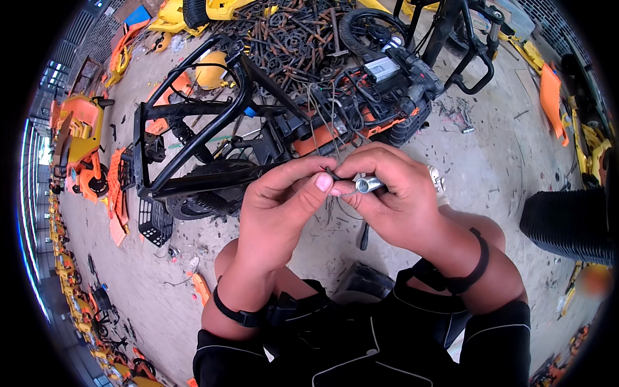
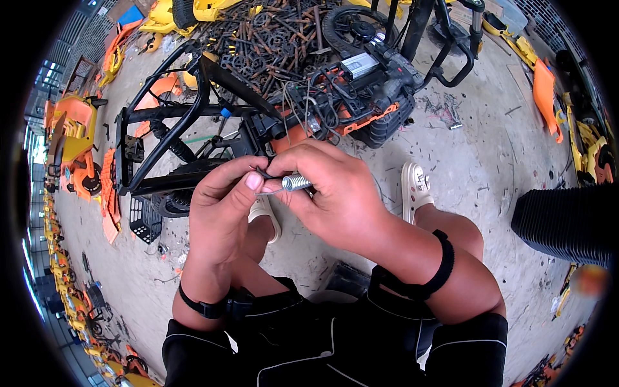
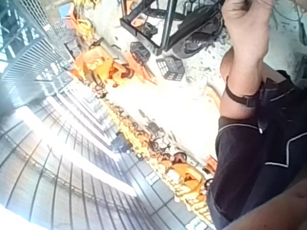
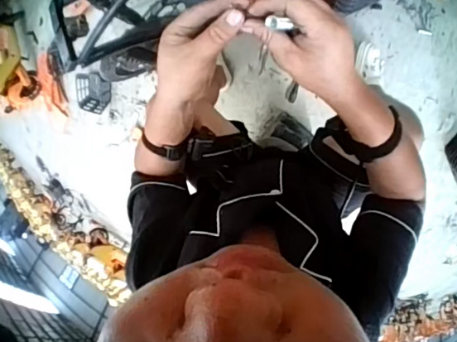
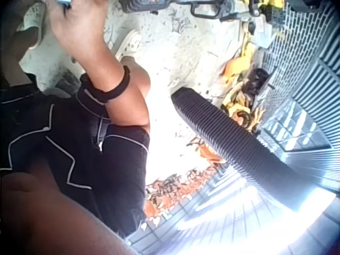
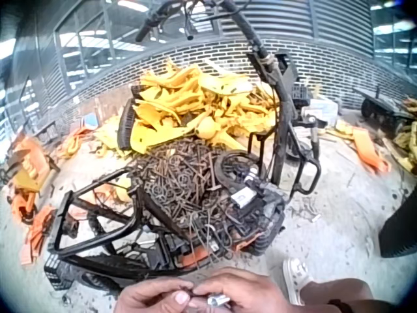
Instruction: The person joins and connects wires on a motorcycle frame using a screwdriver.
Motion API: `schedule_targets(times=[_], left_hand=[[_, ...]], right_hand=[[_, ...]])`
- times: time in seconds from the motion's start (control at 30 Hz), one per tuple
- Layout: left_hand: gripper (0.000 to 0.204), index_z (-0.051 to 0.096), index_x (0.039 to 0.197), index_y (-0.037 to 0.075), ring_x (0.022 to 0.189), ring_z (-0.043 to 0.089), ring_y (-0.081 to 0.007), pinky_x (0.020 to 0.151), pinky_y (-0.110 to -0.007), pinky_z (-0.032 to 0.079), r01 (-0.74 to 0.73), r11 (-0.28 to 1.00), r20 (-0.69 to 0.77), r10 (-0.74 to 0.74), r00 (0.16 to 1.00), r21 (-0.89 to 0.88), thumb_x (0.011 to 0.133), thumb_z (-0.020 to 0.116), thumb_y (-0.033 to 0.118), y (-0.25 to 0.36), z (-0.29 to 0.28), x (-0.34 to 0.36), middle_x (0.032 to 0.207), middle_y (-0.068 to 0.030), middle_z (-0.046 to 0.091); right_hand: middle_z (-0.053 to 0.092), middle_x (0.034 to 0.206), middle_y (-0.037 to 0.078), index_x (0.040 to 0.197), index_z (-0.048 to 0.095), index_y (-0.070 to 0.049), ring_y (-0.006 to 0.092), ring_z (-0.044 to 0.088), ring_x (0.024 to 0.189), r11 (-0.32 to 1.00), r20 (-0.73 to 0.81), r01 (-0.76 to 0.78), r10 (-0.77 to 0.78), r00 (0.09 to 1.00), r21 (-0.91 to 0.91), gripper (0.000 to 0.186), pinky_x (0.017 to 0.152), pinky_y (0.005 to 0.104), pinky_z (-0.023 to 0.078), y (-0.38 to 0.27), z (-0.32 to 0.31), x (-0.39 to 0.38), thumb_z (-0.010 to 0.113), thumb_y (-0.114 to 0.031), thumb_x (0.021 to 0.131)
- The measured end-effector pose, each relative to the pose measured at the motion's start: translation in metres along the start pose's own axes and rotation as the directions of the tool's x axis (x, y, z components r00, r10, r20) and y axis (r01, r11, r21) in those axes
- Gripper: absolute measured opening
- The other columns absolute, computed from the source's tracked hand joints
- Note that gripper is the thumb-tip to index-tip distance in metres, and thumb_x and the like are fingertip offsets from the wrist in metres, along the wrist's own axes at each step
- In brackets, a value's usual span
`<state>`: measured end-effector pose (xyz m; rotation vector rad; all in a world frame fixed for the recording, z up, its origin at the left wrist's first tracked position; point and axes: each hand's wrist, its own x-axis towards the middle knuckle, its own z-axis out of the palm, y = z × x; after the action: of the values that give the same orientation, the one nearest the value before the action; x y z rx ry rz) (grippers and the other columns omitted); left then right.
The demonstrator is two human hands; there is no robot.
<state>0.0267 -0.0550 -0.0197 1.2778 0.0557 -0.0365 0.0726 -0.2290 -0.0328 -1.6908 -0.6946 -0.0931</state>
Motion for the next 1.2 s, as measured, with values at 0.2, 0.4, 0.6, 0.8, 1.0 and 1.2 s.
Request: schedule_targets(times=[0.2,0.4,0.6,0.8,1.0,1.2], left_hand=[[0.024,0.065,0.116,-0.005,0.098,0.066,-0.0179,0.091,-0.032,0.051,0.098,0.995,0.012,-0.098,0.995,0.005,0.094,0.063,0.005,0.0,-0.007,0.001,0.106,-0.0127,0.069],[0.021,0.067,0.113,-0.001,0.093,0.064,-0.0098,0.082,-0.024,0.049,0.102,0.994,0.03,-0.101,0.994,-0.029,0.093,0.065,0.004,0.001,-0.006,0.001,0.1,-0.007,0.072],[0.02,0.068,0.113,-0.001,0.094,0.065,-0.0114,0.084,-0.025,0.05,0.061,0.998,0.021,-0.061,0.998,0.0,0.093,0.064,0.003,0.001,-0.007,0.0,0.101,-0.0083,0.072],[0.019,0.069,0.11,0.0,0.092,0.063,-0.0107,0.079,-0.024,0.049,-0.038,0.985,0.013,0.036,0.999,0.17,0.091,0.066,0.0,-0.002,-0.011,0.001,0.107,-0.0089,0.068],[0.014,0.07,0.102,0.001,0.086,0.061,-0.0088,0.075,-0.022,0.048,-0.124,0.962,-0.017,0.132,0.991,0.242,0.088,0.068,-0.002,-0.006,-0.011,0.002,0.1,-0.0068,0.066],[0.016,0.069,0.098,0.0,0.079,0.057,-0.0075,0.074,-0.021,0.046,-0.175,0.922,-0.056,0.206,0.977,0.345,0.084,0.068,-0.005,-0.011,-0.008,0.002,0.093,-0.0041,0.062]], right_hand=[[0.066,0.091,0.008,0.097,0.065,-0.004,0.0246,0.067,0.079,1.0,-0.012,0.01,-0.01,1.0,-0.012,0.02,0.069,0.0329,0.054,0.001,0.002,0.0,0.076,-0.003,0.08],[0.067,0.088,0.01,0.093,0.065,-0.002,0.0192,0.065,0.078,0.998,-0.048,0.029,-0.031,0.998,-0.05,0.017,0.066,0.0301,0.052,0.001,0.007,-0.002,0.077,-0.002,0.08],[0.068,0.088,0.01,0.091,0.065,-0.002,0.0178,0.066,0.076,0.996,-0.062,0.018,-0.023,0.998,-0.087,0.019,0.064,0.0275,0.052,-0.001,0.01,-0.002,0.078,0.003,0.078],[0.069,0.089,0.012,0.091,0.065,-0.001,0.0191,0.068,0.077,0.989,-0.055,0.054,-0.062,0.997,-0.138,0.019,0.064,0.0282,0.054,0.001,0.011,-0.002,0.077,0.004,0.077],[0.068,0.09,0.007,0.094,0.063,-0.006,0.0282,0.068,0.078,0.984,-0.05,0.05,-0.059,0.997,-0.169,0.026,0.065,0.0356,0.055,0.004,0.013,-0.005,0.073,0.003,0.071],[0.07,0.09,0.012,0.096,0.062,-0.003,0.0274,0.069,0.073,0.895,-0.004,0.188,-0.208,0.978,-0.404,0.025,0.065,0.0342,0.056,0.001,0.013,-0.004,0.076,0.001,0.075]])
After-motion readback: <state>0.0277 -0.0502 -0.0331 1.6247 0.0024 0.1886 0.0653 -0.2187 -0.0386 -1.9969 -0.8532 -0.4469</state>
